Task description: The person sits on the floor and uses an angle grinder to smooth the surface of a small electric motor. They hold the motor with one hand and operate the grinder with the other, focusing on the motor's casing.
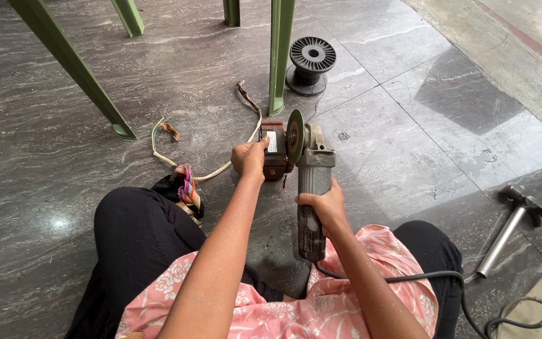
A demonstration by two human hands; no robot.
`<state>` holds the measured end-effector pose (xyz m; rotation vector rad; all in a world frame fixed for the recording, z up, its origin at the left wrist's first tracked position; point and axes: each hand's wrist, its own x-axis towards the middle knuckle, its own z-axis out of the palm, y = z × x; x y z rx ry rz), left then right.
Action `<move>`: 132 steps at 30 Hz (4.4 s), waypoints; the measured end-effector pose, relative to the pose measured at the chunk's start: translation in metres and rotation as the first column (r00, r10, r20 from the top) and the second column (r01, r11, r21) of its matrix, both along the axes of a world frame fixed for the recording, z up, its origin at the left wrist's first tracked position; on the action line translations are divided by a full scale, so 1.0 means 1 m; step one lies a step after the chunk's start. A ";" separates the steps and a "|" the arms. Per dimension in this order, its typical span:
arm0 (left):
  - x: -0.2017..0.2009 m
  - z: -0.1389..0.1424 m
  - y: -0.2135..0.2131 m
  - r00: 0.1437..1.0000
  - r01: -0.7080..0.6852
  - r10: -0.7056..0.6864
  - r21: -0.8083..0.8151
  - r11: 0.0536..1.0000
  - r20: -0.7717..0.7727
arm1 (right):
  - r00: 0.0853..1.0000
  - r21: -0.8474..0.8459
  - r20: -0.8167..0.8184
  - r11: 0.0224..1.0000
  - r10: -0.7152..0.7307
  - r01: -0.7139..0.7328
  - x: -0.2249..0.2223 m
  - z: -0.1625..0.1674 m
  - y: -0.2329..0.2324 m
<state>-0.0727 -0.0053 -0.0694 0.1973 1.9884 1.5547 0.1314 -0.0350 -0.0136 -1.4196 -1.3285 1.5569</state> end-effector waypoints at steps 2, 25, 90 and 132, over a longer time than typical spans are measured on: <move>-0.001 0.001 0.001 1.000 -0.003 0.003 0.006 1.000 0.022 | 1.000 0.018 0.002 1.000 -0.012 0.012 -0.001 -0.003 0.001; -0.010 -0.020 0.002 0.992 0.096 -0.083 0.157 0.983 -0.091 | 0.981 0.151 -0.183 0.984 -0.060 0.089 0.031 -0.008 0.024; -0.018 0.006 0.015 0.949 0.131 -0.154 -0.099 0.986 -0.274 | 0.928 0.144 -0.366 0.980 -0.075 0.136 0.042 -0.003 0.053; -0.018 -0.023 0.035 0.970 0.123 -0.128 -0.039 0.992 -0.205 | 0.990 0.187 -0.007 0.972 0.144 -0.140 -0.006 -0.017 0.067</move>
